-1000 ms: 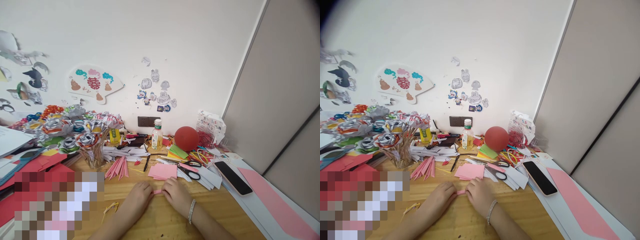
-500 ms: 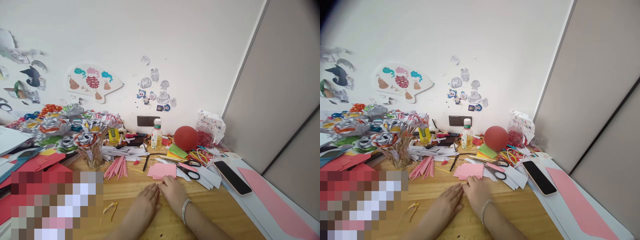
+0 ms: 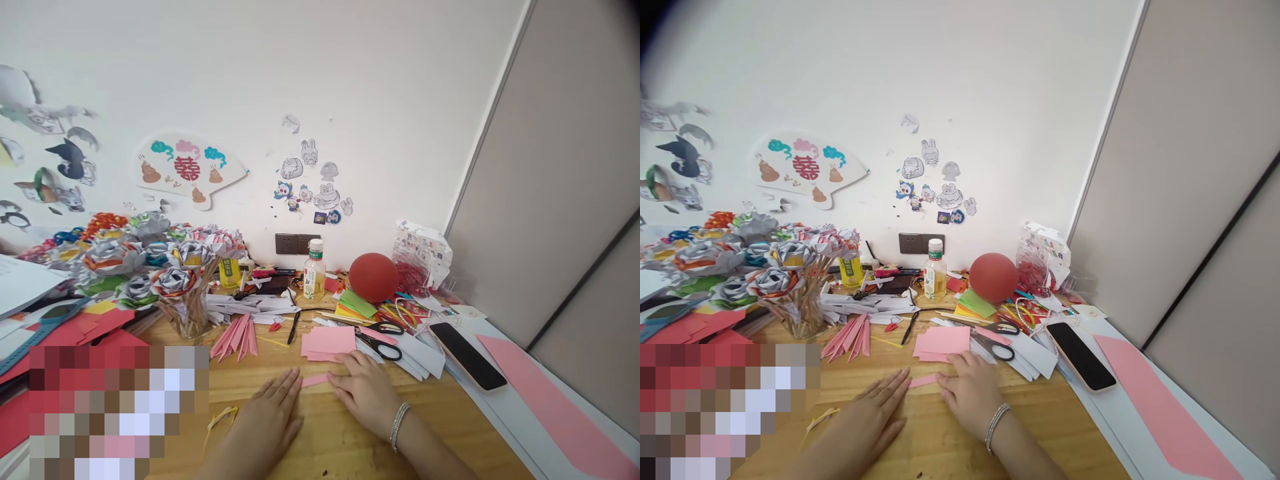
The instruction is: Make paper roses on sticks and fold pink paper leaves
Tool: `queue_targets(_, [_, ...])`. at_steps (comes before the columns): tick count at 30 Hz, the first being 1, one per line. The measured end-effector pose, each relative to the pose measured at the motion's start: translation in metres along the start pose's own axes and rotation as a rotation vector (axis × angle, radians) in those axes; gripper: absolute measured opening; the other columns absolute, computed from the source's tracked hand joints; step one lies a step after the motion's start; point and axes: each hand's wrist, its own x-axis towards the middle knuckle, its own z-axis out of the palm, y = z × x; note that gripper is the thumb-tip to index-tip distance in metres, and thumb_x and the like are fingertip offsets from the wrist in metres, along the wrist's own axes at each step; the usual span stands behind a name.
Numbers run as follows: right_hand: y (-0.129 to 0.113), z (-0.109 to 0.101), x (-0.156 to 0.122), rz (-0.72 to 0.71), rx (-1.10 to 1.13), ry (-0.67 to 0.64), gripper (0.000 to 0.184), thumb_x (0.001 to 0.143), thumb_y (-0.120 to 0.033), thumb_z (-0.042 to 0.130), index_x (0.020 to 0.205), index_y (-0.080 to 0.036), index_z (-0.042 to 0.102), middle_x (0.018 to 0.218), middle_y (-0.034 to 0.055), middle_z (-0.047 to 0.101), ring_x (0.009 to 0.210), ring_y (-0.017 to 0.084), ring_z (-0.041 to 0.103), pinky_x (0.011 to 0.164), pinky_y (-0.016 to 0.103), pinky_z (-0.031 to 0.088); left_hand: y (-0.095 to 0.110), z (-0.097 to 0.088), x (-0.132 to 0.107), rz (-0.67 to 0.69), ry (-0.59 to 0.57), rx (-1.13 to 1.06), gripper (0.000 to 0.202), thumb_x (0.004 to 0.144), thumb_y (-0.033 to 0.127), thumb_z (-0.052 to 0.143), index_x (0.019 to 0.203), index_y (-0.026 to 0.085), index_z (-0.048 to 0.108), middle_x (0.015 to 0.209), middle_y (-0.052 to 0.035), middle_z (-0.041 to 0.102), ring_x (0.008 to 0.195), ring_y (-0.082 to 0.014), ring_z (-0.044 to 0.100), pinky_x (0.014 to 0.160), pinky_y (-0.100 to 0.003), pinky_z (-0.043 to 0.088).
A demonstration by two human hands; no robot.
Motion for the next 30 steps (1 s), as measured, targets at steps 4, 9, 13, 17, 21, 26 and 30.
queue_targets(4, [0.001,0.003,0.003,-0.043,0.034,0.030,0.021,0.087,-0.027,0.056,0.105,-0.030,0.068,0.118,0.0016,0.060,0.103,0.022,0.048,0.086,0.036,0.039,-0.010,-0.007,0.003,-0.105,0.037,0.036,0.043,0.085,0.015,0.040,0.125,0.011,0.055,0.134,-0.0163,0.049,0.124,-0.0283,0.046,0.105,-0.045,0.035])
queue_targets(9, [-0.003,0.008,0.008,-0.120,0.020,0.029,0.014,0.086,-0.020,0.056,0.093,-0.022,0.068,0.097,0.0018,0.065,0.094,0.019,0.051,0.079,0.032,0.039,-0.028,-0.002,0.013,-0.108,0.246,-0.092,0.025,0.087,0.017,0.046,0.098,0.016,0.069,0.112,-0.0129,0.066,0.104,-0.0254,0.061,0.091,-0.038,0.047])
queue_targets(13, [-0.012,0.010,0.011,-0.104,0.055,0.036,0.011,0.085,-0.017,0.058,0.091,-0.022,0.066,0.094,0.0011,0.064,0.093,0.019,0.052,0.079,0.031,0.039,-0.022,0.008,0.018,-0.018,0.327,-0.121,0.015,0.083,0.013,0.052,0.082,0.019,0.067,0.093,-0.0067,0.067,0.088,-0.0225,0.061,0.077,-0.034,0.049])
queue_targets(17, [-0.014,0.013,0.014,0.008,0.170,0.064,0.011,0.081,-0.012,0.062,0.090,-0.018,0.064,0.094,0.0023,0.064,0.091,0.018,0.054,0.080,0.028,0.041,-0.014,0.016,0.018,-0.039,0.358,-0.156,0.016,0.084,0.011,0.049,0.075,0.017,0.061,0.080,-0.0047,0.064,0.076,-0.0198,0.059,0.069,-0.030,0.047])
queue_targets(21, [-0.012,0.016,0.015,0.058,0.246,0.075,0.019,0.078,-0.010,0.065,0.096,-0.018,0.064,0.094,0.0033,0.065,0.092,0.019,0.054,0.081,0.028,0.041,-0.013,0.019,0.017,-0.023,0.354,-0.220,0.021,0.085,0.011,0.043,0.073,0.017,0.058,0.081,-0.0055,0.061,0.076,-0.0188,0.057,0.069,-0.028,0.046])
queue_targets(26, [-0.014,0.016,0.014,0.022,0.301,0.091,0.004,0.079,-0.017,0.068,0.083,-0.020,0.067,0.089,0.0017,0.065,0.089,0.017,0.055,0.079,0.027,0.041,-0.006,0.007,0.010,-0.001,0.361,-0.370,0.023,0.082,0.011,0.035,0.072,0.020,0.054,0.082,-0.0041,0.059,0.076,-0.0169,0.055,0.070,-0.027,0.046])
queue_targets(30, [-0.017,0.015,0.014,-0.027,0.292,0.065,0.004,0.079,-0.019,0.070,0.078,-0.019,0.066,0.081,-0.0001,0.066,0.082,0.016,0.056,0.075,0.026,0.041,0.002,-0.008,0.004,-0.070,0.269,-0.535,0.022,0.082,0.014,0.031,0.076,0.021,0.051,0.083,-0.0016,0.059,0.078,-0.0154,0.056,0.072,-0.025,0.046])
